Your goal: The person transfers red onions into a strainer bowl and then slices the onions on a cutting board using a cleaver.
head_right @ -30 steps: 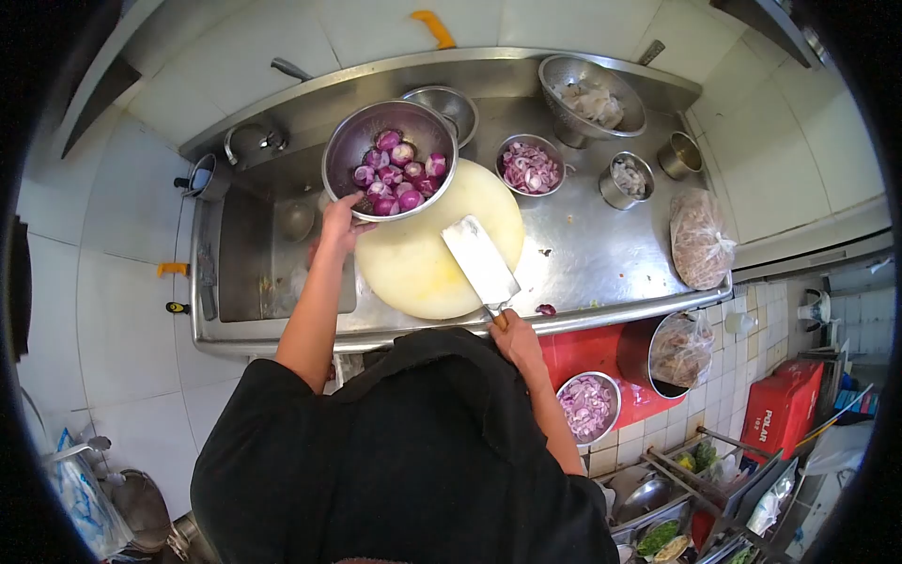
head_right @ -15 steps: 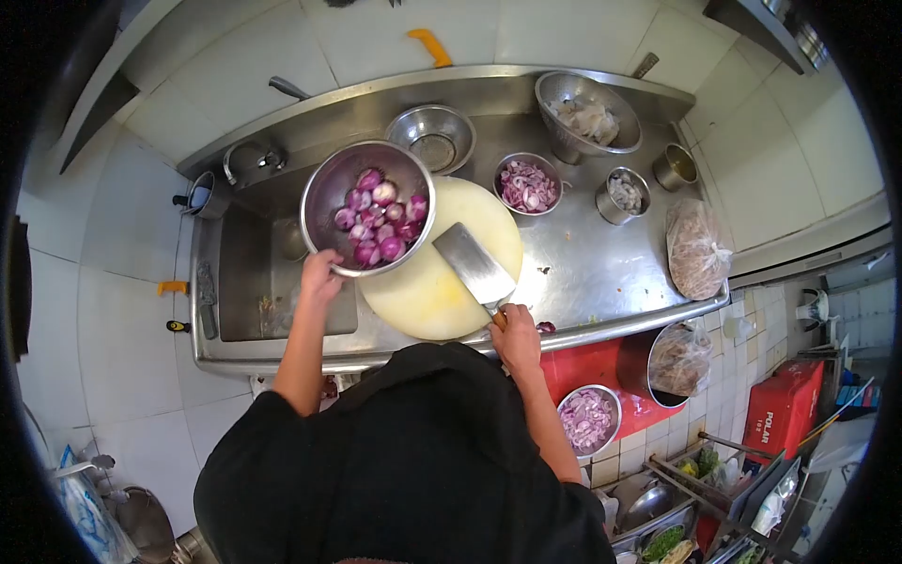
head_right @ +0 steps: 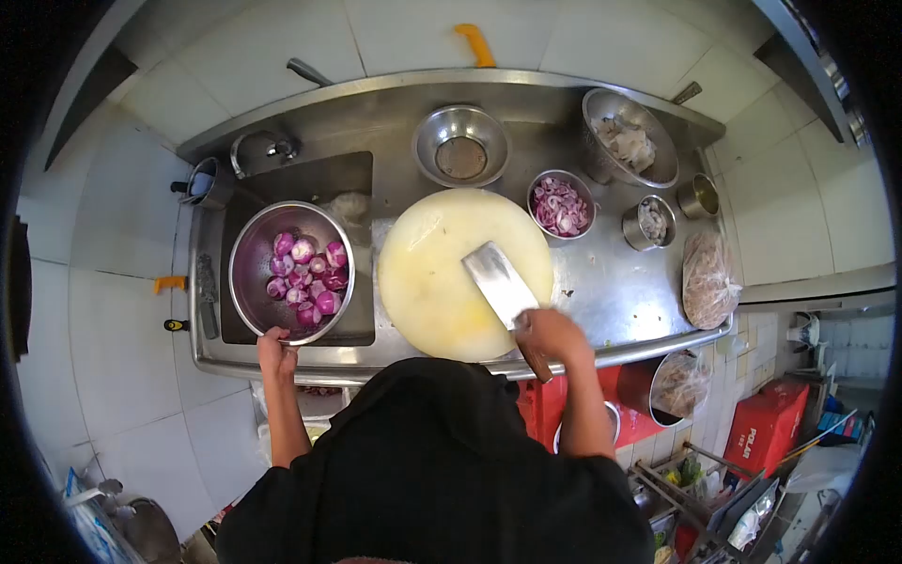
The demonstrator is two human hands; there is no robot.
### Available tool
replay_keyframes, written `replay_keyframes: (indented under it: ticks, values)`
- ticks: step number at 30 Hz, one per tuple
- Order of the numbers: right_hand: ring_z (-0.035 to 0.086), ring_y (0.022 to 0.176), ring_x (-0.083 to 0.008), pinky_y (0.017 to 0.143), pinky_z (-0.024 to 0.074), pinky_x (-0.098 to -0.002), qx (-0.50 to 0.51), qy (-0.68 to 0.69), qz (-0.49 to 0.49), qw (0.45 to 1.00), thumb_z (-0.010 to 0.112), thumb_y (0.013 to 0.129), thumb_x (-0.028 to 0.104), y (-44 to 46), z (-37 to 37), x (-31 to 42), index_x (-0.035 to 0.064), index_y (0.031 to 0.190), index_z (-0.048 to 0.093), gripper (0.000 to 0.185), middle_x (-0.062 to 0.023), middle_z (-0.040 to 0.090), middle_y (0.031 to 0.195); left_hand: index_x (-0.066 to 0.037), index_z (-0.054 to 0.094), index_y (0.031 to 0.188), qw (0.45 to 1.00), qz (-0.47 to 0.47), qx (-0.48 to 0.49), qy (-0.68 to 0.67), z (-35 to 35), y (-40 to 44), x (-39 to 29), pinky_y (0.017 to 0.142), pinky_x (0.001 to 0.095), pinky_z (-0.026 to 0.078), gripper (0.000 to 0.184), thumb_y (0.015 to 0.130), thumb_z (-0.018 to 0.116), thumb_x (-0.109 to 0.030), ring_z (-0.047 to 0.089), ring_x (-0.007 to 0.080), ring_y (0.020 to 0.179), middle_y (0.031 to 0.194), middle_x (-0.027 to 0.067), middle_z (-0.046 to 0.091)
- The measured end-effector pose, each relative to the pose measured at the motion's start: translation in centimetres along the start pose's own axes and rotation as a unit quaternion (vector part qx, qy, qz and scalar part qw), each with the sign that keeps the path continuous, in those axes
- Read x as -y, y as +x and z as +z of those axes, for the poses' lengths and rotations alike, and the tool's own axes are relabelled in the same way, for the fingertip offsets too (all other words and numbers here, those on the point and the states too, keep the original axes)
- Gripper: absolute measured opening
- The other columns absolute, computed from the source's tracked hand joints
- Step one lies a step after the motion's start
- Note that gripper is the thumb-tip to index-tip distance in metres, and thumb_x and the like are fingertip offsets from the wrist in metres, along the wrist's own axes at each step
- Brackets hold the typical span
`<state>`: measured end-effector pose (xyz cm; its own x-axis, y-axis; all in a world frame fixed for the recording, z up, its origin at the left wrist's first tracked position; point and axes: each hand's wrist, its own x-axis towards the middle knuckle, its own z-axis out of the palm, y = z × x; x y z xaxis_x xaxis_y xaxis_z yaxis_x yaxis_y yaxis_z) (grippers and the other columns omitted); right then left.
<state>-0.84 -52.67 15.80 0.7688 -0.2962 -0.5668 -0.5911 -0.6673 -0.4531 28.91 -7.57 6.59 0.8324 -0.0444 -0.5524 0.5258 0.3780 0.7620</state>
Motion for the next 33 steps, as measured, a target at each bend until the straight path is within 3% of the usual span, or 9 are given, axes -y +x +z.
replay_keyframes:
  ticks: [5, 9, 12, 17, 23, 26, 29, 31, 33]
  values:
    - [0.07, 0.094, -0.027, 0.084, 0.0553, -0.039, -0.211, 0.343, -0.042, 0.914, 0.07, 0.093, 0.028, 15.3, -7.3, 2.2, -0.0048, 0.123, 0.063, 0.045, -0.0192, 0.072, 0.103, 0.007, 0.059, 0.099, 1.0, -0.004, -0.009, 0.013, 1.2, 0.6, -0.3, 0.089, 0.0515, 0.06, 0.024, 0.076, 0.053, 0.008, 0.067, 0.0313, 0.093, 0.099, 0.0169, 0.063]
    - [0.071, 0.086, -0.0255, 0.074, 0.0592, -0.0378, -0.375, -0.044, 0.013, 0.926, 0.073, 0.09, 0.03, 29.0, -7.8, -1.1, -0.0037, 0.109, 0.066, 0.039, -0.0147, 0.071, 0.097, 0.007, 0.06, 0.102, 0.998, -0.049, -0.017, 0.018, 1.4, 2.4, 0.3, 0.081, 0.0453, 0.063, 0.028, 0.076, 0.052, 0.01, 0.068, 0.0305, 0.088, 0.103, 0.0143, 0.065]
    - [0.071, 0.084, -0.0273, 0.069, 0.0605, -0.0395, -0.285, 0.214, 0.011, 0.934, 0.072, 0.09, 0.025, 33.0, -7.5, -2.4, -0.0014, 0.107, 0.066, 0.032, -0.012, 0.069, 0.092, 0.006, 0.06, 0.101, 0.999, -0.041, -0.029, 0.021, 3.4, 2.8, 0.2, 0.073, 0.0424, 0.062, 0.027, 0.075, 0.053, 0.01, 0.068, 0.0284, 0.084, 0.101, 0.0138, 0.065]
    - [0.069, 0.072, -0.0251, 0.057, 0.0572, -0.0334, -0.079, 0.617, 0.164, 0.766, 0.059, 0.097, 0.012, 37.5, -8.5, -3.3, 0.0028, 0.102, 0.065, 0.012, -0.0113, 0.069, 0.09, 0.003, 0.06, 0.098, 0.997, -0.035, -0.009, 0.064, 3.8, 7.5, 2.6, 0.049, 0.0354, 0.051, 0.023, 0.076, 0.055, 0.006, 0.064, 0.0227, 0.067, 0.089, 0.0099, 0.064]
    - [0.07, 0.069, -0.0252, 0.052, 0.0565, -0.0304, -0.061, 0.628, -0.058, 0.773, 0.058, 0.096, 0.009, 34.6, -12.2, -2.3, -0.0023, 0.1, 0.065, 0.013, -0.0135, 0.068, 0.089, -0.002, 0.059, 0.083, 0.995, -0.001, -0.007, 0.095, 11.7, 9.3, 2.4, 0.045, 0.037, 0.045, 0.008, 0.077, 0.059, 0.003, 0.059, 0.0212, 0.059, 0.075, 0.006, 0.057]
    - [0.072, 0.073, -0.0269, 0.053, 0.0611, -0.0361, -0.193, 0.584, 0.002, 0.788, 0.058, 0.094, 0.008, 27.6, -13.3, 3.5, -0.0082, 0.106, 0.062, 0.02, -0.0203, 0.069, 0.102, -0.002, 0.061, 0.089, 0.998, -0.001, 0.01, 0.064, 14.5, 9.7, 2.1, 0.044, 0.0354, 0.042, 0.017, 0.075, 0.057, 0.006, 0.057, 0.019, 0.06, 0.079, 0.0048, 0.059]
    - [0.072, 0.07, -0.029, 0.053, 0.0641, -0.0376, -0.226, 0.535, -0.068, 0.811, 0.057, 0.092, 0.005, 24.2, -9.6, 2.9, -0.0141, 0.109, 0.061, 0.026, -0.0213, 0.068, 0.101, -0.001, 0.061, 0.099, 0.995, 0.087, 0.027, 0.03, 17.3, 8.8, 0.4, 0.05, 0.0346, 0.046, 0.03, 0.072, 0.055, 0.01, 0.059, 0.0184, 0.065, 0.083, 0.0047, 0.061]
    - [0.072, 0.071, -0.031, 0.054, 0.0649, -0.0386, -0.196, 0.526, 0.031, 0.827, 0.055, 0.091, 0.003, 21.9, -7.5, 4.3, -0.0152, 0.112, 0.06, 0.028, -0.0211, 0.068, 0.104, 0.0, 0.06, 0.113, 0.987, 0.153, 0.046, 0.027, 19.3, 7.8, -1.2, 0.063, 0.0313, 0.05, 0.045, 0.071, 0.052, 0.014, 0.061, 0.0168, 0.073, 0.088, 0.004, 0.063]
    - [0.073, 0.076, -0.0324, 0.057, 0.0656, -0.0399, -0.182, 0.596, 0.015, 0.782, 0.054, 0.09, 0.002, 20.1, -4.6, 6.4, -0.0132, 0.12, 0.058, 0.034, -0.0223, 0.068, 0.109, 0.0, 0.06, 0.116, 0.972, 0.22, 0.082, 0.003, 20.8, 7.1, -2.5, 0.069, 0.0307, 0.051, 0.049, 0.071, 0.051, 0.016, 0.061, 0.0158, 0.075, 0.091, 0.0036, 0.064]
